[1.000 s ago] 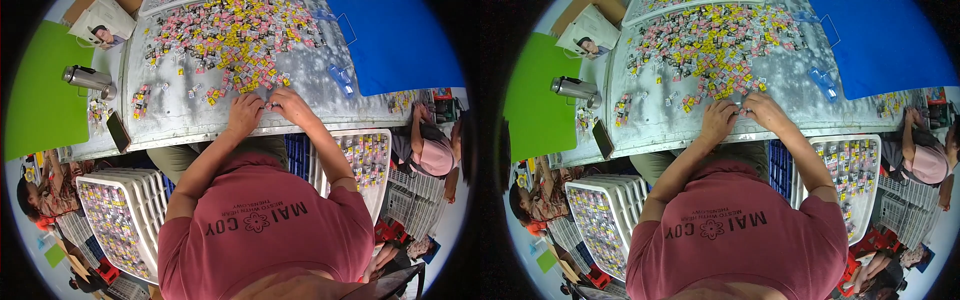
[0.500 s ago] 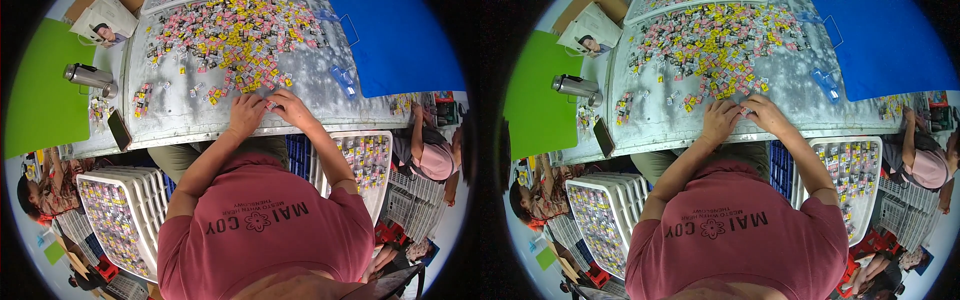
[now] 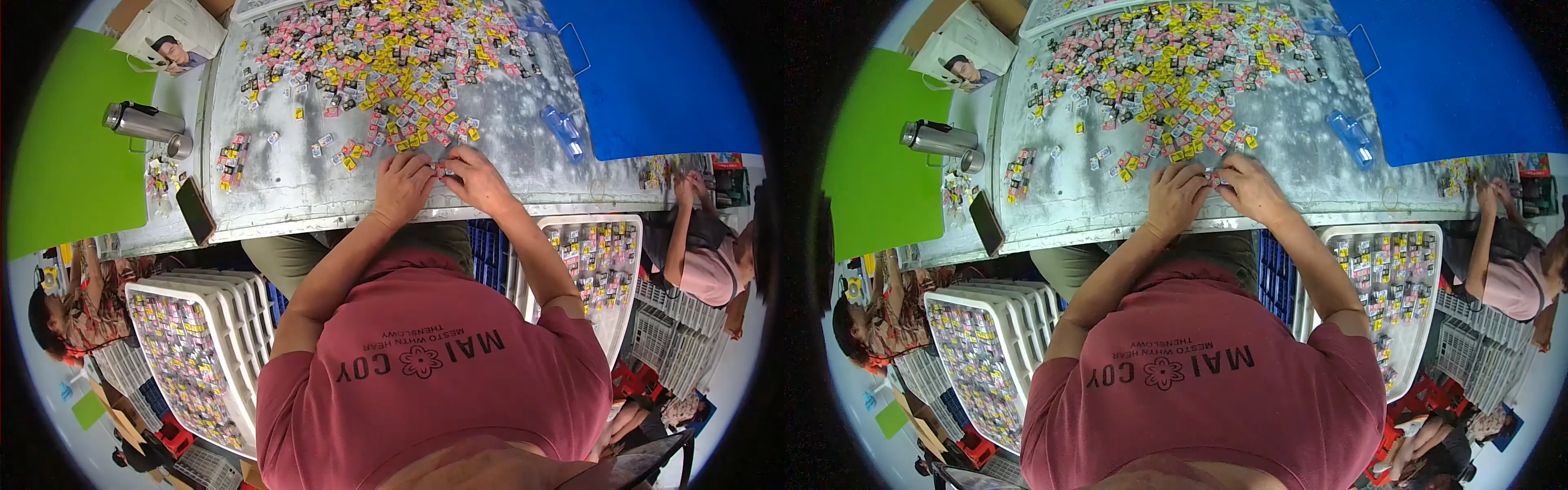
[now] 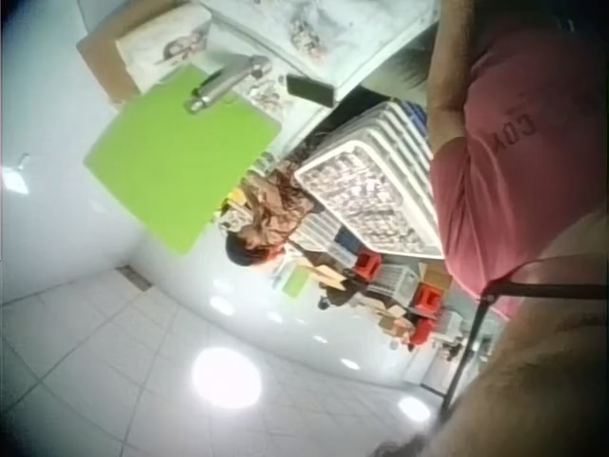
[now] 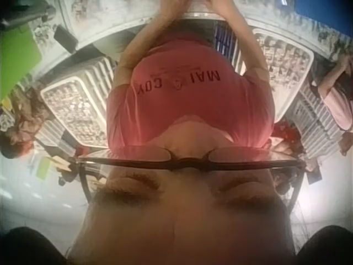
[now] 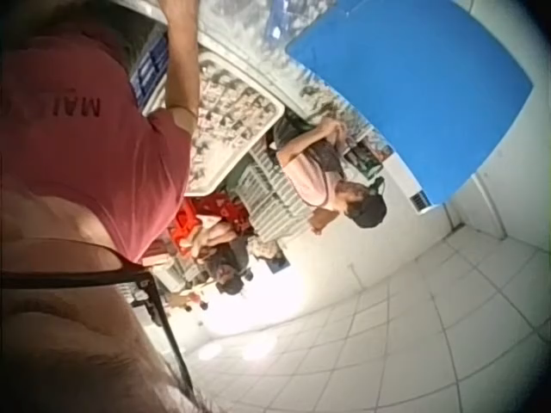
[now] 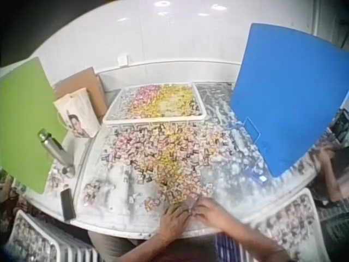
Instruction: Sorting various small toy character parts from a large central pile on a workbench into smaller groups or containers.
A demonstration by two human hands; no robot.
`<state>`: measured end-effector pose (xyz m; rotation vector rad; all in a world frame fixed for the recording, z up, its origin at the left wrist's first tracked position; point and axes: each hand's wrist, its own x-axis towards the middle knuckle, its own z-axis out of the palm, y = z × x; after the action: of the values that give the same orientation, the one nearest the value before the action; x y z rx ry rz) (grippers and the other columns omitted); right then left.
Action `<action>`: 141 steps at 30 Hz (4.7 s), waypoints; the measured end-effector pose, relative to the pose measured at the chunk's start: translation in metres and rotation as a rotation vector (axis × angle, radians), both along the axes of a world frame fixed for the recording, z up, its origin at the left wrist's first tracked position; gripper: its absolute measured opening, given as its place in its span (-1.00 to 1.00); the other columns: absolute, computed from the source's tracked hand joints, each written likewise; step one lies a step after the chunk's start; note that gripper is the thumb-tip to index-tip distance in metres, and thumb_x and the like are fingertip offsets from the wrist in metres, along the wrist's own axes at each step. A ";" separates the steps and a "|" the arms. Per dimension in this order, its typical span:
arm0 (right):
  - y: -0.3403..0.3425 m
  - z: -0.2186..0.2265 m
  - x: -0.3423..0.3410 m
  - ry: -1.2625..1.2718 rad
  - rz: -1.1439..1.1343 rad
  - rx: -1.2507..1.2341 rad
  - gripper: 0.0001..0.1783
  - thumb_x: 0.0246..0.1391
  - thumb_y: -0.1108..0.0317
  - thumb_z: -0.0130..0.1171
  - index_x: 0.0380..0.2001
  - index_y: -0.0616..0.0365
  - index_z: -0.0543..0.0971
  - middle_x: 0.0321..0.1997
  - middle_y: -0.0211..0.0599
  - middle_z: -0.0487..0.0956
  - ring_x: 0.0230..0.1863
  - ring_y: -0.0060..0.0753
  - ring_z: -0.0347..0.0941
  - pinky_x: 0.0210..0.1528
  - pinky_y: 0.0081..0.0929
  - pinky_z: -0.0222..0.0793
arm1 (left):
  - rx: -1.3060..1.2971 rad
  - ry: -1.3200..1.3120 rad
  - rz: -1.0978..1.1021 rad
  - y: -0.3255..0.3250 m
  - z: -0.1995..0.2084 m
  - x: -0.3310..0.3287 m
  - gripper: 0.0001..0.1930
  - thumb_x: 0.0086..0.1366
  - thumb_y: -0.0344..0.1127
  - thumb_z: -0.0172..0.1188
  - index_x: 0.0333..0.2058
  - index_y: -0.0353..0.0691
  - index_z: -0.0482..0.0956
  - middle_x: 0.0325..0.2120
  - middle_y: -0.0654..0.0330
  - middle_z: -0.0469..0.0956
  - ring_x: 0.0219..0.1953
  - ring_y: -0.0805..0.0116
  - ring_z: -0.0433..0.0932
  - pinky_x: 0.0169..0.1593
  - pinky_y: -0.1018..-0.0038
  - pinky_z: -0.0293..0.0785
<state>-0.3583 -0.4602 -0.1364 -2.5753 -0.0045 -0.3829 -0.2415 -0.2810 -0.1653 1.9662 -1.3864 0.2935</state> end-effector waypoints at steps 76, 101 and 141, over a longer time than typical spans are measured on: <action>0.062 -0.013 0.173 -0.118 0.322 -0.095 -0.61 -0.02 0.29 0.38 -0.04 -0.06 0.70 -0.01 -0.40 0.58 0.16 -0.20 0.41 0.32 -0.08 0.17 | -0.058 0.323 0.401 0.128 -0.009 0.086 -0.53 0.12 -0.57 0.28 0.07 -0.29 0.64 0.10 0.00 0.54 0.12 -0.03 0.48 0.24 0.21 0.42; 0.092 -0.026 0.187 -0.085 0.413 -0.018 -0.57 -0.05 0.28 0.42 -0.04 0.06 0.68 0.10 -0.30 0.60 0.14 -0.15 0.49 0.24 -0.12 0.30 | -0.048 0.482 0.458 0.138 0.000 0.095 -0.59 0.09 -0.51 0.45 -0.02 -0.30 0.68 -0.19 0.07 0.54 -0.31 0.20 0.57 -0.20 0.36 0.55; 0.087 -0.029 0.178 -0.120 0.336 0.058 -0.71 -0.06 0.31 0.36 -0.19 0.01 0.72 -0.08 -0.40 0.69 0.11 -0.22 0.50 0.24 -0.12 0.24 | 0.008 0.458 0.400 0.122 0.012 0.095 -0.59 0.09 -0.41 0.49 -0.03 -0.18 0.72 -0.23 0.10 0.49 -0.21 0.14 0.55 -0.12 0.31 0.54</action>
<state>-0.1807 -0.3730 -0.1650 -2.4312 -0.4554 -0.4011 -0.1470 -0.1595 -0.1532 2.1382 -0.7047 0.0099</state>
